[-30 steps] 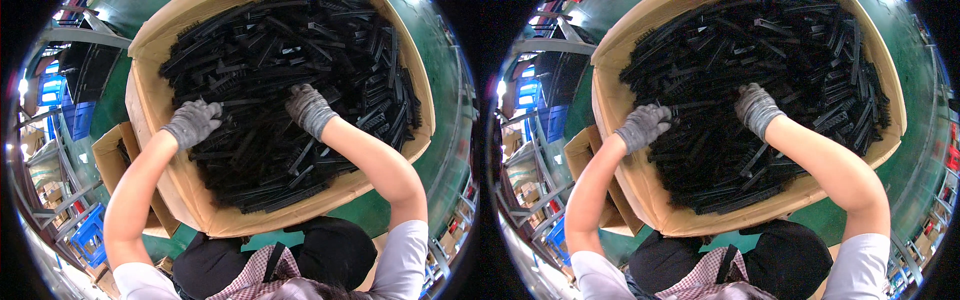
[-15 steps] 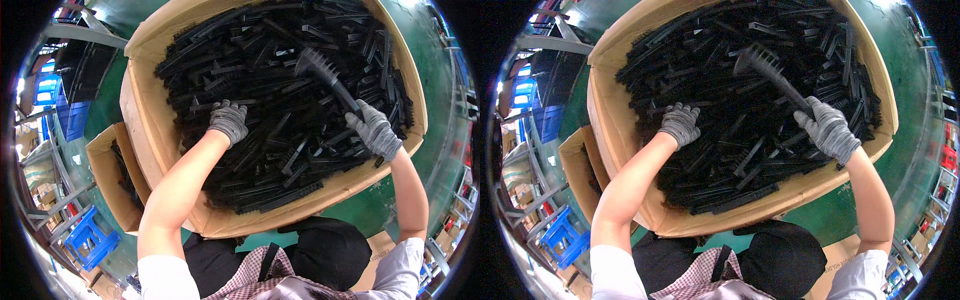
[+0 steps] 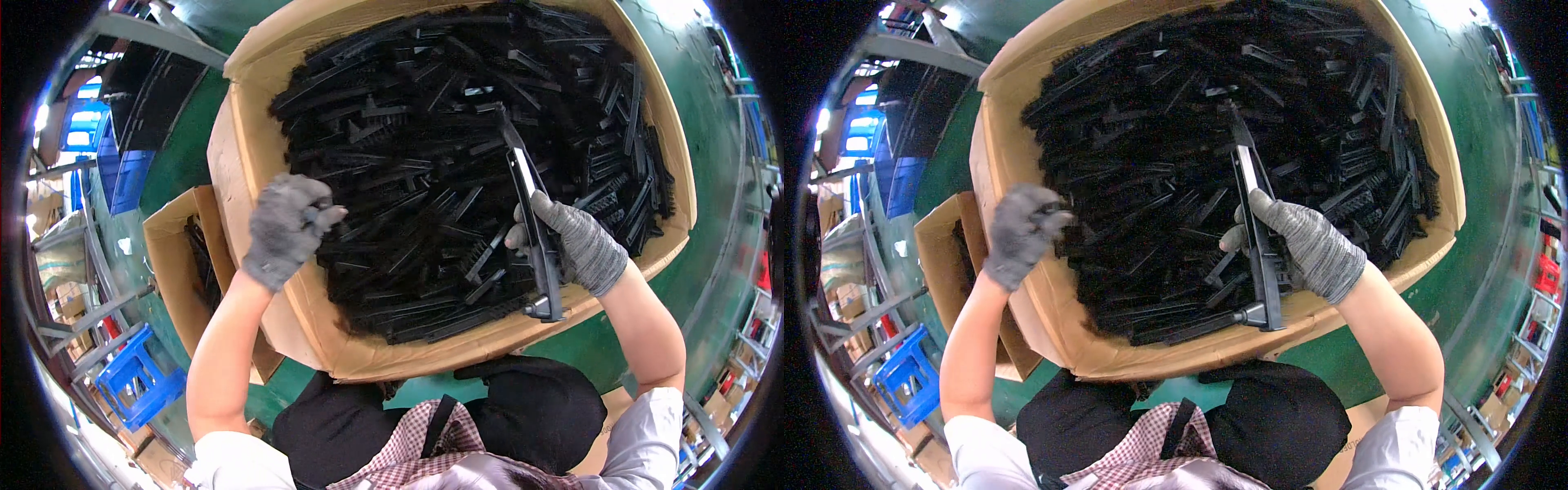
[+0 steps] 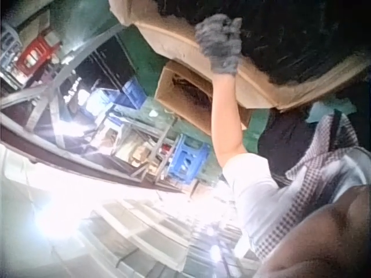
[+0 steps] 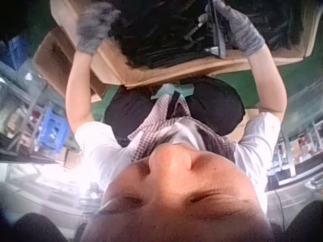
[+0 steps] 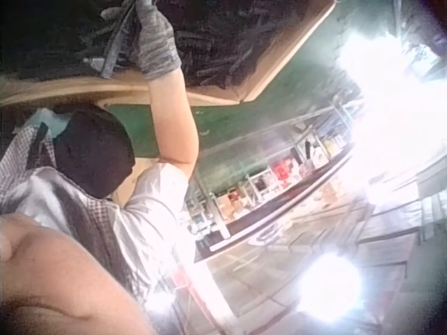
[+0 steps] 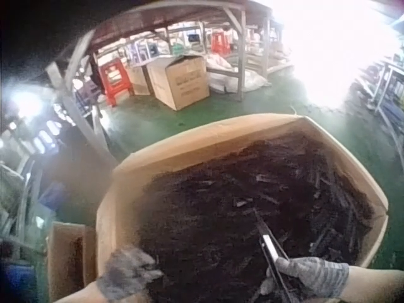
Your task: The person sorts black plastic components by hand, transferring them from a large cardboard box into a smaller one while wearing gloves.
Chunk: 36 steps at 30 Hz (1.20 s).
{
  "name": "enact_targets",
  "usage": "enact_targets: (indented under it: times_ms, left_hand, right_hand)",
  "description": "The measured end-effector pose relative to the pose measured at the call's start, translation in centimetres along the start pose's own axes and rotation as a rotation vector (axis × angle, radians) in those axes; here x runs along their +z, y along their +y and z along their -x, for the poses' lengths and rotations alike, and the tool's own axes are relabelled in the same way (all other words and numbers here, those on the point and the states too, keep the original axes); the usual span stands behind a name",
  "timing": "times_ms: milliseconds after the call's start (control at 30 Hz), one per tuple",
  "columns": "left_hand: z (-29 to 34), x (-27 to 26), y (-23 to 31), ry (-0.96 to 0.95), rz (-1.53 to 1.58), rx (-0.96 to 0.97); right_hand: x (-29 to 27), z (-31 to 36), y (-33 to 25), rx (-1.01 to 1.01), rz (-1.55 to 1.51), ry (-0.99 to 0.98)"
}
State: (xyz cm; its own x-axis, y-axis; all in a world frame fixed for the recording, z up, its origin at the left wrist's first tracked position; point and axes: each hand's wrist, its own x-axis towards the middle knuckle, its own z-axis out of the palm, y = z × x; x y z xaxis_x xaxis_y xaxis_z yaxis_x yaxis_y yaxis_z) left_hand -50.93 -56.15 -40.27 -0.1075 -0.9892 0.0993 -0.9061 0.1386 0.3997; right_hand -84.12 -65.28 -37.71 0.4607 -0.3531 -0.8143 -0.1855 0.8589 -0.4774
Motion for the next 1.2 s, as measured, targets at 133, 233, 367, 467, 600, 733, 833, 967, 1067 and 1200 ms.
enact_targets:
  times_ms: [133, 233, 367, 467, 600, 733, 833, 967, 1067, 1200]
  left_hand:
    - [3.6, -5.2, 0.4, 0.449, 0.661, -0.41]
    - [5.8, -7.9, -0.2, 0.605, 0.834, -0.628]
    - [10.7, -10.3, -1.3, 0.842, 0.803, -0.654]
    - [15.0, -13.1, -1.4, 1.179, 0.503, -0.57]
    - [24.3, -16.6, -4.1, 1.202, -0.152, -0.662]
    - [30.5, -16.4, -6.9, 1.131, -0.198, -0.814]
    - [32.1, -15.2, -9.2, 1.2, -0.171, -0.82]
    - [34.1, -13.0, -10.3, 0.594, -0.182, -1.246]
    - [34.4, -12.4, -9.6, 0.546, -0.036, -1.178]
    - [30.3, -12.8, -7.7, 0.553, -0.085, -0.91]
  right_hand:
    - [2.5, 0.3, -0.4, 0.012, 0.039, -0.024]
    - [4.7, -0.3, -0.5, 0.03, 0.1, -0.042]
    - [8.0, -0.8, -0.6, 0.065, 0.184, -0.043]
    - [12.2, -0.6, -1.3, 0.071, 0.365, -0.139]
    - [21.4, -2.7, -0.8, 0.043, 0.605, -0.44]
    - [31.1, -6.1, 1.5, -0.167, 0.873, -0.787]
    - [39.1, -10.2, 6.1, -0.556, 0.685, -0.831]
    - [40.7, -16.8, 8.4, -0.787, 1.043, -0.477]
    - [33.9, -11.9, 6.6, -0.573, 1.08, -0.589]
    - [22.7, -7.0, 2.0, -0.164, 0.749, -0.535]
